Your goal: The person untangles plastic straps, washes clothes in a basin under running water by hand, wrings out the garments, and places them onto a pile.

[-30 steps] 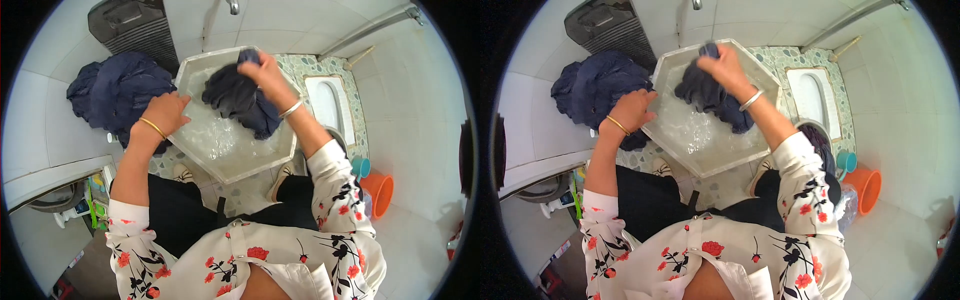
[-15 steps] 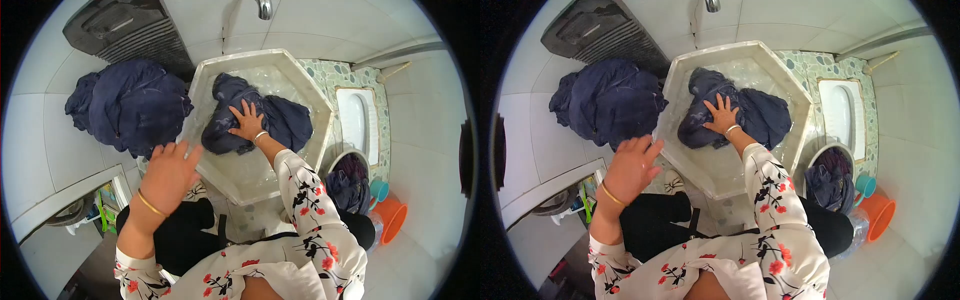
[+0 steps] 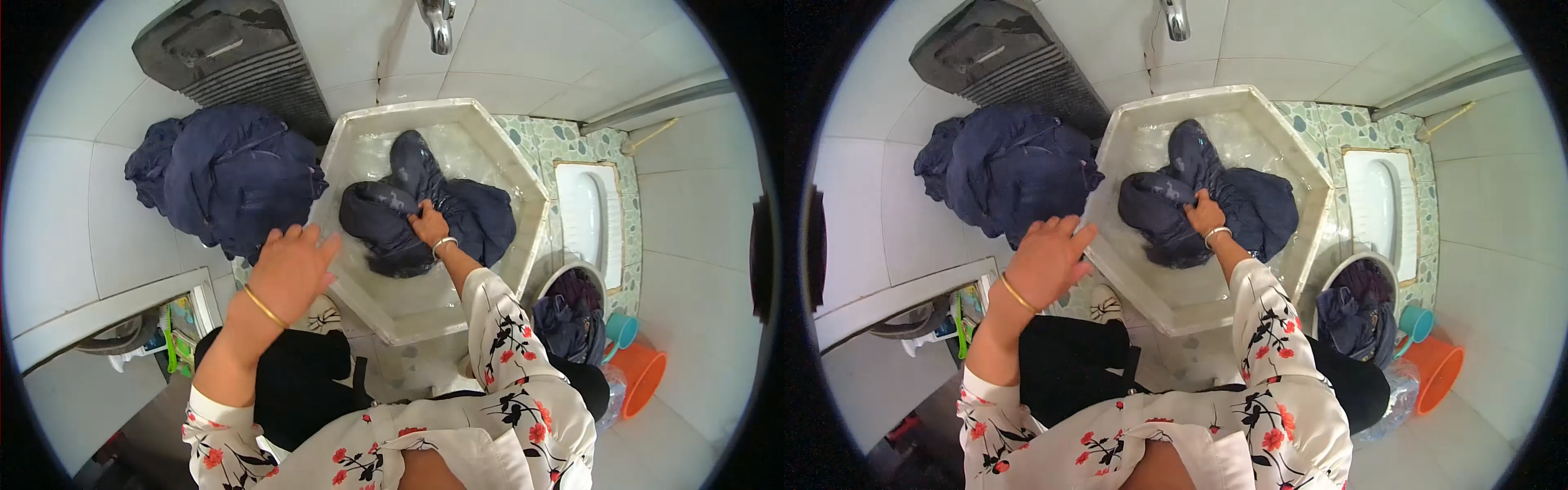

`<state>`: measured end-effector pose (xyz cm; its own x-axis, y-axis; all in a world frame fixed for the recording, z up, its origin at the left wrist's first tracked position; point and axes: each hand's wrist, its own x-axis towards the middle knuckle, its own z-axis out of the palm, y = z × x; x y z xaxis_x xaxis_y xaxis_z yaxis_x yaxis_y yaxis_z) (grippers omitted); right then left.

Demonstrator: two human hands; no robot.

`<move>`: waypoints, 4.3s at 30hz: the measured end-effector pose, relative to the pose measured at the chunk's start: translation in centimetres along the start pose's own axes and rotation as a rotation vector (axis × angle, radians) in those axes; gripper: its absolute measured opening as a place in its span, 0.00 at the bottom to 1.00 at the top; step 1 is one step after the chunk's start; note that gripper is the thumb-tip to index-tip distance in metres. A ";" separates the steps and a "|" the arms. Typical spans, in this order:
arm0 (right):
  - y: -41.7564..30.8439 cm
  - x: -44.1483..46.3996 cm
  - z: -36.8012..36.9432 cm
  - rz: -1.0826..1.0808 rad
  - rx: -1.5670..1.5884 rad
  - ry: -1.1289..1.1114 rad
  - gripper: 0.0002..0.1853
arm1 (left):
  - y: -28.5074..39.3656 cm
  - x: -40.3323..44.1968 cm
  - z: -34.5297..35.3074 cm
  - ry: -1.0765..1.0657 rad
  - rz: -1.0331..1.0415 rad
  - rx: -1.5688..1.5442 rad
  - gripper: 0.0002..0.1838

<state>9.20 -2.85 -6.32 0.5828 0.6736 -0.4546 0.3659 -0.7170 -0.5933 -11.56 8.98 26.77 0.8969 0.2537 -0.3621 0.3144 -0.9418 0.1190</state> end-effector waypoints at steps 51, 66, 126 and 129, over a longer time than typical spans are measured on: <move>-2.1 -7.3 4.6 -0.283 0.199 0.026 0.20 | -0.8 -0.8 -0.6 0.078 -0.018 -0.071 0.24; -18.5 -11.1 -15.3 -0.345 1.155 -0.025 0.18 | -0.6 -1.8 -0.6 0.134 0.003 -0.096 0.21; -6.6 -16.2 -14.1 0.193 1.142 -0.109 0.09 | 3.7 3.2 5.9 -0.130 0.242 -0.600 0.56; -10.7 -19.2 -16.4 0.222 1.259 -0.082 0.10 | 6.3 4.6 7.4 0.194 0.330 -0.840 0.69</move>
<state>6.01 -11.07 19.62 0.4798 0.6036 -0.6368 -0.6948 -0.1817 -0.6958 -7.77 2.61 19.05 0.9938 0.1048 -0.0383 0.0878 -0.5230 0.8478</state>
